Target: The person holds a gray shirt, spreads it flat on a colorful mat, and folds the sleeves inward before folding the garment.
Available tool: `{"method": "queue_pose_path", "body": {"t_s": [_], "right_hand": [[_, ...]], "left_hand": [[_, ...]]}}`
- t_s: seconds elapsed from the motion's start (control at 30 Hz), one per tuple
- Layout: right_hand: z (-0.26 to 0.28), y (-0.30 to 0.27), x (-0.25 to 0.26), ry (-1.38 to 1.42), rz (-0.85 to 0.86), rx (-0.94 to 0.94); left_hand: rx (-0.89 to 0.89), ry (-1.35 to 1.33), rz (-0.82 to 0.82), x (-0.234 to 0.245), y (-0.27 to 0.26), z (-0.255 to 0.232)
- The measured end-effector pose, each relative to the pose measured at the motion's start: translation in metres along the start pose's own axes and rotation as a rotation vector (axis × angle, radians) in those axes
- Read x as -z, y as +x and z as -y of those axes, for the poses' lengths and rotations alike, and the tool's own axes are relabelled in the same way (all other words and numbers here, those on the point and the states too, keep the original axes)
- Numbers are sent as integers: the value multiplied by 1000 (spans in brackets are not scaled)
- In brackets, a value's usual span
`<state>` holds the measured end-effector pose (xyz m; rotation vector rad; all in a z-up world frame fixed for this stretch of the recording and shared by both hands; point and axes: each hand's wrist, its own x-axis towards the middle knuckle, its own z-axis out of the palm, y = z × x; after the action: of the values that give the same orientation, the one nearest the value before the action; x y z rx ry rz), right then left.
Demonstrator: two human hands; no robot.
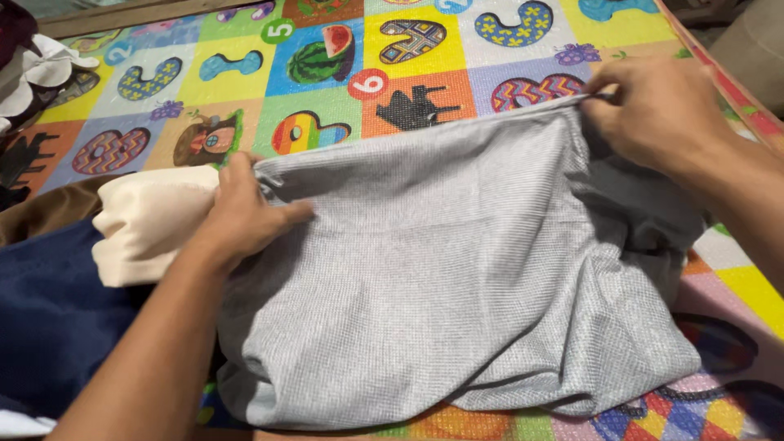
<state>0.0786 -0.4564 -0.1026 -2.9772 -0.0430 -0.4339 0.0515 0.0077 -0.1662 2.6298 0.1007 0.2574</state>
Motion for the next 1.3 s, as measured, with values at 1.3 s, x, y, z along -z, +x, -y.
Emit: {"method": "queue_pose_path", "body": {"t_s": [1.3], "right_hand": [[19, -36, -125, 70, 423, -86]], "left_hand": [[-67, 144, 121, -115, 18, 32]]}}
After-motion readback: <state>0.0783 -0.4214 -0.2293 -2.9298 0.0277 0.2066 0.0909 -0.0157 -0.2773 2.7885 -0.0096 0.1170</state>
